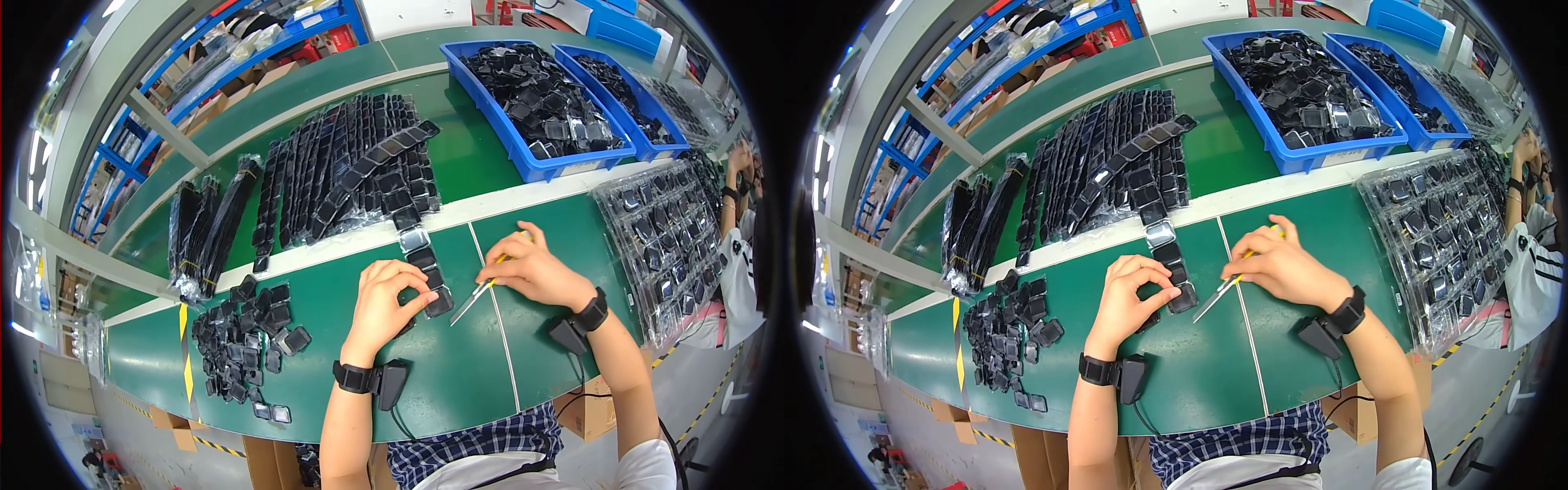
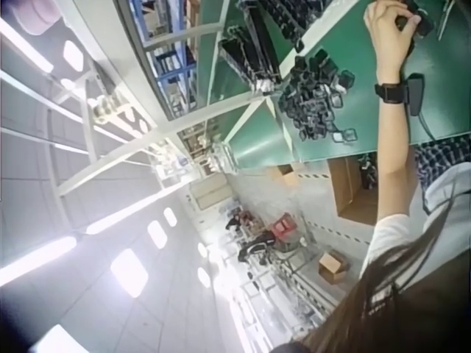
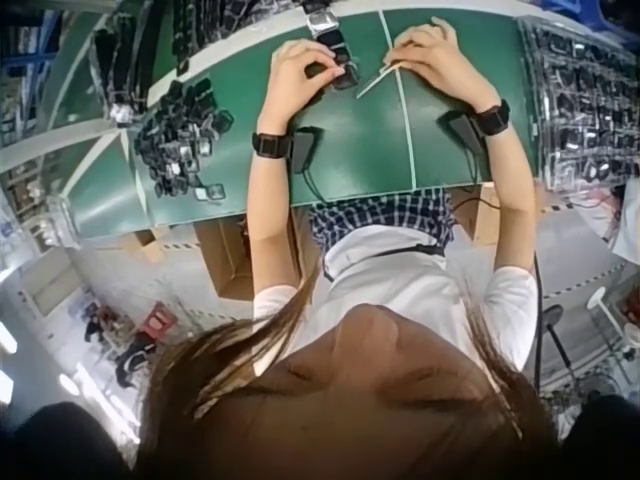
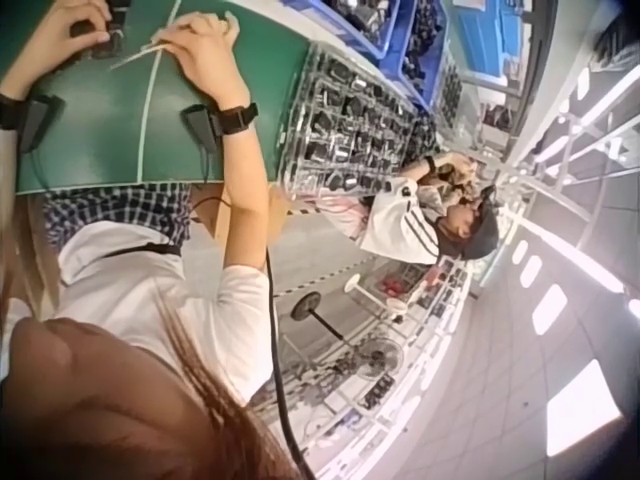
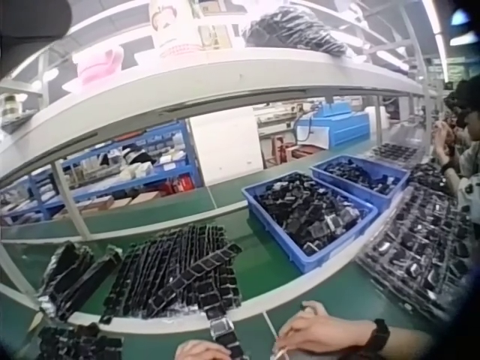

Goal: The person separates small black components from a plastic strip using a utility knife, handling them one at a time. After each cut, they place the detached components into a pile on the green work surface.

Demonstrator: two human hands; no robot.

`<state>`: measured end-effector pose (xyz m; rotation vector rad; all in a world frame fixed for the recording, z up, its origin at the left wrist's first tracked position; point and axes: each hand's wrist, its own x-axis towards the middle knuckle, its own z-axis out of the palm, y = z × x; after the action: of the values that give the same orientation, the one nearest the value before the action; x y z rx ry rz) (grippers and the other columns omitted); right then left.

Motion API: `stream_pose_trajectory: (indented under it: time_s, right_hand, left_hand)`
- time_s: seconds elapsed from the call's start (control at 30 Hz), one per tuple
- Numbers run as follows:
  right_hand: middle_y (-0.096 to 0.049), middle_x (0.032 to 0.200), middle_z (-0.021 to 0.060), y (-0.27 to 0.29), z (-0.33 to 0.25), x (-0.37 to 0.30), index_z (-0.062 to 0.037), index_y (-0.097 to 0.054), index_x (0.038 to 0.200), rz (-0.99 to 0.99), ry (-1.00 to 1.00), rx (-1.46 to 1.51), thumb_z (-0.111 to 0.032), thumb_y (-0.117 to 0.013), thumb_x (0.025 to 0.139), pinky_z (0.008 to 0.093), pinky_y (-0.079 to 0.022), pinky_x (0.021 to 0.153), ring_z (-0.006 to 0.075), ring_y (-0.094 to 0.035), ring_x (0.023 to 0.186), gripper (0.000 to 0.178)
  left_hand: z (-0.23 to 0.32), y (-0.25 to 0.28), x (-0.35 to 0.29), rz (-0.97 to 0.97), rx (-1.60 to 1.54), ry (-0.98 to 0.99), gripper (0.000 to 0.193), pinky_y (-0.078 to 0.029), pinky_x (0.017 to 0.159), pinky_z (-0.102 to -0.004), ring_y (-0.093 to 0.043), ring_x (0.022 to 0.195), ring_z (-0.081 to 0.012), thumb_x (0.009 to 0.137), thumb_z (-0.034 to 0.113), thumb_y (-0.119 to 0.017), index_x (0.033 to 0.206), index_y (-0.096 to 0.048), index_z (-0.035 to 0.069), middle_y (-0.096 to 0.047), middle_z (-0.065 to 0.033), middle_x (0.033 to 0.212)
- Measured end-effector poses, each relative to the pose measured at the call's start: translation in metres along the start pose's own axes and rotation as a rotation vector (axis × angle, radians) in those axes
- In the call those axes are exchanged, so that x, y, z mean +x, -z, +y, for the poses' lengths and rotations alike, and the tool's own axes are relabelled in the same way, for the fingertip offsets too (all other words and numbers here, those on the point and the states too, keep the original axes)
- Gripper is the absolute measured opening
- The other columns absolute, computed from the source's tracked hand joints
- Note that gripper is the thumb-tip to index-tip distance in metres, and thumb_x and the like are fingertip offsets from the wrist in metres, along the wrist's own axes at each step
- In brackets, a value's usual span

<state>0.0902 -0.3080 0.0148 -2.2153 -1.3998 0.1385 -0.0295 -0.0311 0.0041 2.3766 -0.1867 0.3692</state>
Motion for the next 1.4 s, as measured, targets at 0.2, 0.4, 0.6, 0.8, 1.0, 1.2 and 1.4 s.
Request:
stream_pose_trajectory:
  time_s: [0.2, 0.4, 0.6, 0.8, 1.0, 1.2, 1.4]
  right_hand:
    - [-0.06, 0.107, -0.004, 0.009, 0.001, -0.006, -0.0245, -0.078, 0.114, 0.024, -0.046, 0.053, -0.014, -0.075, 0.092, 0.0502, -0.023, 0.119, 0.0159, -0.058, 0.108, 0.025]
    - [-0.061, 0.108, -0.002, -0.003, -0.004, -0.002, -0.0198, -0.076, 0.118, 0.113, -0.026, 0.028, -0.014, -0.075, 0.091, 0.0428, -0.03, 0.112, 0.0185, -0.057, 0.104, 0.027]
    - [-0.061, 0.107, -0.0024, -0.009, -0.011, 0.003, -0.0208, -0.076, 0.119, 0.13, -0.045, -0.024, -0.014, -0.076, 0.09, 0.0397, -0.034, 0.104, 0.0188, -0.056, 0.101, 0.03]
    - [-0.061, 0.105, -0.0018, -0.013, -0.01, 0.004, -0.0203, -0.077, 0.118, 0.158, 0.044, -0.074, -0.01, -0.079, 0.085, 0.0396, -0.037, 0.102, 0.0201, -0.056, 0.101, 0.035]
    - [-0.061, 0.109, -0.003, -0.015, -0.015, 0.004, -0.0214, -0.077, 0.116, 0.097, 0.08, -0.038, -0.014, -0.077, 0.088, 0.0421, -0.036, 0.107, 0.0192, -0.057, 0.11, 0.029]
    - [-0.062, 0.107, -0.0033, -0.02, -0.016, 0.007, -0.0214, -0.079, 0.112, 0.129, 0.08, -0.018, -0.012, -0.08, 0.084, 0.0425, -0.037, 0.107, 0.0202, -0.057, 0.107, 0.03]
    - [-0.062, 0.11, -0.0029, -0.03, -0.017, 0.016, -0.0207, -0.078, 0.112, 0.14, 0.118, -0.026, -0.011, -0.077, 0.086, 0.0436, -0.034, 0.11, 0.0192, -0.057, 0.112, 0.028]
  left_hand:
    - [-0.004, 0.016, -0.003, 0.058, -0.135, 0.035, 0.015, -0.046, 0.096, -0.0417, -0.064, 0.104, -0.0252, 0.078, 0.016, -0.086, 0.081, -0.073, 0.009, -0.073, -0.0015, 0.103]
    - [-0.003, 0.047, -0.02, -0.118, 0.097, 0.074, 0.036, -0.04, 0.111, -0.0435, -0.058, 0.127, -0.0286, 0.071, 0.018, -0.09, 0.102, -0.073, 0.011, -0.068, -0.0055, 0.129]
    - [0.021, 0.021, -0.011, -0.155, 0.127, 0.004, 0.066, -0.03, 0.12, -0.0482, -0.048, 0.141, -0.0288, 0.069, 0.028, -0.092, 0.127, -0.064, 0.015, -0.057, -0.0041, 0.148]
    - [0.022, 0.015, -0.005, -0.129, 0.115, -0.008, 0.056, -0.034, 0.115, -0.0427, -0.056, 0.127, -0.0259, 0.071, 0.028, -0.091, 0.119, -0.068, 0.014, -0.068, -0.0022, 0.131]
    - [0.012, 0.007, -0.001, -0.031, 0.068, 0.009, 0.017, -0.039, 0.102, -0.0381, -0.061, 0.114, -0.022, 0.083, 0.019, -0.083, 0.096, -0.075, 0.013, -0.073, 0.0008, 0.112]
    - [0.007, -0.001, -0.001, -0.017, 0.044, 0.043, 0.013, -0.039, 0.102, -0.0378, -0.06, 0.113, -0.0229, 0.083, 0.02, -0.084, 0.088, -0.074, 0.013, -0.071, 0.0014, 0.109]
    - [0.002, -0.002, 0.001, -0.021, 0.03, 0.042, 0.013, -0.039, 0.101, -0.0381, -0.061, 0.111, -0.0229, 0.082, 0.019, -0.084, 0.089, -0.075, 0.013, -0.071, 0.0011, 0.11]
